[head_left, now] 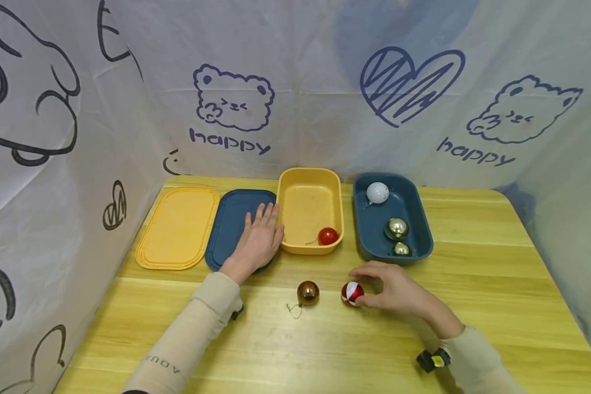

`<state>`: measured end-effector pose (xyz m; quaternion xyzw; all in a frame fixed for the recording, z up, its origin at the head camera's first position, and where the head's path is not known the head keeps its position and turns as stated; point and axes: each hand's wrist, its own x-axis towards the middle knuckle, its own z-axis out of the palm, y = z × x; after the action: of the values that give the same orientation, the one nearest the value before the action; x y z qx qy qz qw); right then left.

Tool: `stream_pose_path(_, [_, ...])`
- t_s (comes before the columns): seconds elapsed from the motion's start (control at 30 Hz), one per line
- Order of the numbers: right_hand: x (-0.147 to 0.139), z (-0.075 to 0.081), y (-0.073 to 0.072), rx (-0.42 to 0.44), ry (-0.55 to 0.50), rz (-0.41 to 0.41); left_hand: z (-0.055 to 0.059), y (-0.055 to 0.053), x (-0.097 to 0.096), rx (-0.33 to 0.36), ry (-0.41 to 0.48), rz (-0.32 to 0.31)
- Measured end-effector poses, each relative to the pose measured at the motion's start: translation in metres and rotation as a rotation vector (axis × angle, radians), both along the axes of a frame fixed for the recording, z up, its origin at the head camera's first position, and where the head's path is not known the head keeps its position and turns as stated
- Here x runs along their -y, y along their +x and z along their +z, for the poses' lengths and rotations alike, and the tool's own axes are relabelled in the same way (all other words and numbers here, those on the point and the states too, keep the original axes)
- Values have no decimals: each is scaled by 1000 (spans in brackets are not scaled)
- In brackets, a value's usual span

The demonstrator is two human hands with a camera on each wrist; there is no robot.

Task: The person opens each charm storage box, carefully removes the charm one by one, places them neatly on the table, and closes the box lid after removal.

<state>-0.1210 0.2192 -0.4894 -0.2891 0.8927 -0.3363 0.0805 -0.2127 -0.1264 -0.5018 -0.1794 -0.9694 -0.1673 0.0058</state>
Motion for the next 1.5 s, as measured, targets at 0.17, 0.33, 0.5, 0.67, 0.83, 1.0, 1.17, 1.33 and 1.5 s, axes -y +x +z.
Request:
stream_pose_path(0.17, [2, 20, -9, -31, -38, -14, 1, 0, 0, 6, 2, 5])
stream_pose_path(0.33, [7, 44, -26, -30, -51, -51, 0, 0, 0, 1, 8, 6])
stream_pose_path(0.5, [18, 53, -47, 24, -53, -73, -1, 0, 0, -1, 18, 7])
stream_pose_path(0.67, [30, 50, -69, 4, -52, -59, -1, 1, 1, 1, 17, 1])
stream_pose_path(0.83, [39, 47, -87, -2, -41, -74, -1, 1, 1, 2, 10, -4])
stream_pose_path(1.0, [48, 44, -98, 8, -6, -74, 0, 1, 1, 6, 22, -1])
stream_pose_path(1.17, [57, 43, -103, 22, -22, -39, 1, 2, 0, 9, 18, 3])
stream_pose_path(1.33, [66, 44, -106, -26, 20, -8, 1, 1, 0, 5, 11, 5])
stream_pose_path(1.5, [74, 43, -107, -68, 100, 30, 2, 2, 0, 7, 8, 6])
